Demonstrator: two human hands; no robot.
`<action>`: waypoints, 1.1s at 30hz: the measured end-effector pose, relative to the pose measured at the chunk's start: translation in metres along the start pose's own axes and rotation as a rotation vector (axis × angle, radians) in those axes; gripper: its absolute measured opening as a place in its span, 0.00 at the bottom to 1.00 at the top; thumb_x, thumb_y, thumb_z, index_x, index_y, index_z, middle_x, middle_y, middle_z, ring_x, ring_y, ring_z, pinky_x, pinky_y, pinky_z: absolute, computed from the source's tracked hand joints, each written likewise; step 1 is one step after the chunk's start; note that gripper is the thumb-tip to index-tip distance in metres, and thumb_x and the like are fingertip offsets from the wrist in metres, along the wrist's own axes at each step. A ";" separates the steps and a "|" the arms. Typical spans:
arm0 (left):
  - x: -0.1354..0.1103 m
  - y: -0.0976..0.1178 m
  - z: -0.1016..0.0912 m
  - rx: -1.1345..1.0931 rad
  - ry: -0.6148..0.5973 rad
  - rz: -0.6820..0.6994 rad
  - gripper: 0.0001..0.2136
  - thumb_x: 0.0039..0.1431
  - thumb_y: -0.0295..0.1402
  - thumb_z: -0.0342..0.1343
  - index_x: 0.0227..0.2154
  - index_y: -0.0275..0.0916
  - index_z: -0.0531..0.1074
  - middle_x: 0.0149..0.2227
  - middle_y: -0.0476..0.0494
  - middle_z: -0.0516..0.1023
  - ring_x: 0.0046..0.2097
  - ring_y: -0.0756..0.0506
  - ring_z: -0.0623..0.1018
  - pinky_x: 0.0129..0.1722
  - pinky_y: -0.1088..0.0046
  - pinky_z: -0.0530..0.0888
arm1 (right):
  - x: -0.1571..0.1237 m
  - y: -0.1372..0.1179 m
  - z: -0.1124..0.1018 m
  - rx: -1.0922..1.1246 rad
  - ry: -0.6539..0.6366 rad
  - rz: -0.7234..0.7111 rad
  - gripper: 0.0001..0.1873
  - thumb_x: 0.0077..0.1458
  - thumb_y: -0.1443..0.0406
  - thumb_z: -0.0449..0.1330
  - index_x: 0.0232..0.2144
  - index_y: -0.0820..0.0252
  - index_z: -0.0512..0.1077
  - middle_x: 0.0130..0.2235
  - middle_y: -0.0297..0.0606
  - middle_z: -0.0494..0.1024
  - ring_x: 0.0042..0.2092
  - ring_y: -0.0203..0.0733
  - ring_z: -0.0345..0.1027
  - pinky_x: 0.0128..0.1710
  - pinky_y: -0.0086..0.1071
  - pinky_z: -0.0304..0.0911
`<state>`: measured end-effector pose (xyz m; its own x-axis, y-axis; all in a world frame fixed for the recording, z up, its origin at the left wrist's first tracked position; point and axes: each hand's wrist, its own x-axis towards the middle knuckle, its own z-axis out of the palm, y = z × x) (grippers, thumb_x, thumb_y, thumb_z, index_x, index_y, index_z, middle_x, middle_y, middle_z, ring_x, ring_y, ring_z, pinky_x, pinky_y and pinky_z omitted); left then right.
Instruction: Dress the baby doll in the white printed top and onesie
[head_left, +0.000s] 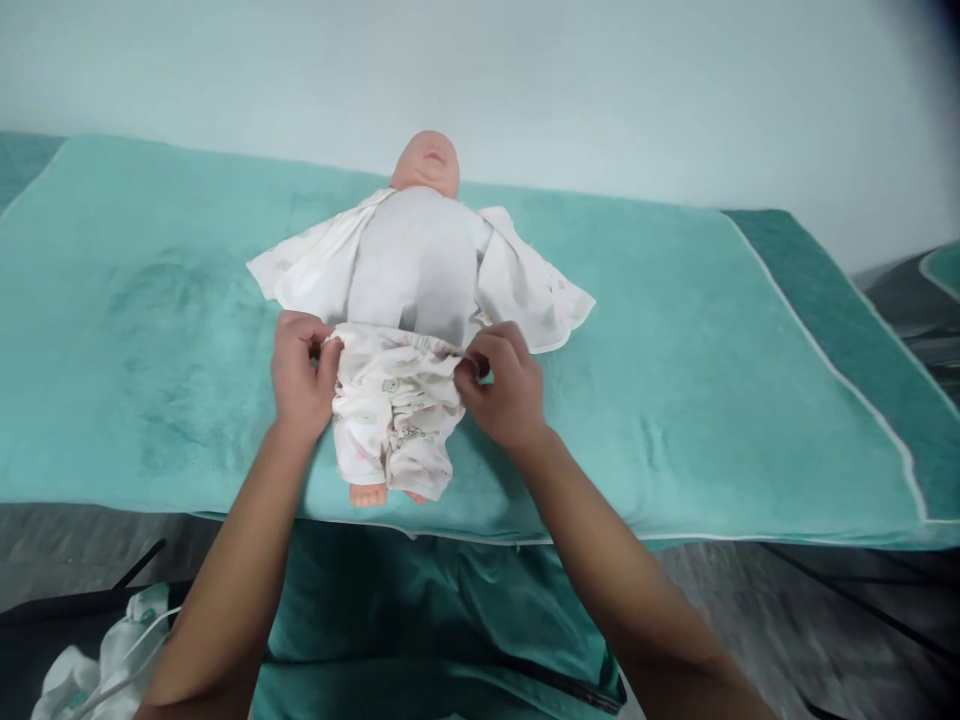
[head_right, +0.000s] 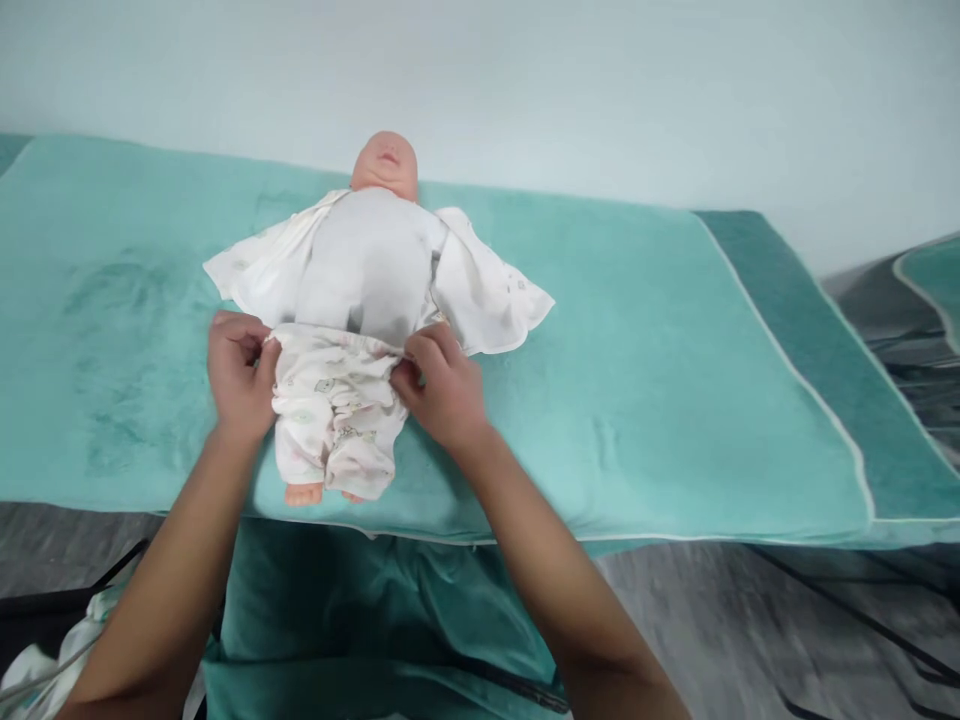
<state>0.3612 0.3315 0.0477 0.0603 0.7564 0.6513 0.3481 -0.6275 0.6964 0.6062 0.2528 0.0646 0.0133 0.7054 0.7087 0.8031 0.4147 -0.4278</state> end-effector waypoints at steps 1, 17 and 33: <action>0.000 0.002 0.001 0.018 -0.033 -0.003 0.05 0.63 0.34 0.60 0.35 0.43 0.70 0.36 0.47 0.70 0.36 0.47 0.70 0.35 0.68 0.67 | 0.004 0.003 0.002 -0.010 0.050 0.025 0.11 0.54 0.75 0.56 0.36 0.53 0.65 0.38 0.37 0.72 0.35 0.39 0.66 0.34 0.34 0.63; 0.006 0.004 -0.015 -0.268 -0.406 -0.409 0.12 0.54 0.39 0.69 0.33 0.41 0.73 0.40 0.46 0.75 0.38 0.48 0.74 0.37 0.71 0.71 | -0.005 0.036 0.005 0.626 -0.261 0.603 0.20 0.61 0.47 0.62 0.30 0.56 0.71 0.29 0.30 0.66 0.32 0.36 0.56 0.34 0.33 0.54; 0.025 -0.006 0.011 -0.314 -0.190 -0.387 0.20 0.61 0.52 0.62 0.35 0.44 0.60 0.43 0.44 0.79 0.45 0.45 0.79 0.43 0.68 0.75 | -0.001 0.035 0.003 0.367 -0.275 0.489 0.05 0.59 0.61 0.61 0.36 0.55 0.71 0.29 0.29 0.70 0.31 0.36 0.62 0.34 0.33 0.61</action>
<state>0.3710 0.3562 0.0564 0.1619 0.9452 0.2836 0.0832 -0.2994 0.9505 0.6320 0.2682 0.0472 0.1332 0.9625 0.2365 0.4875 0.1442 -0.8611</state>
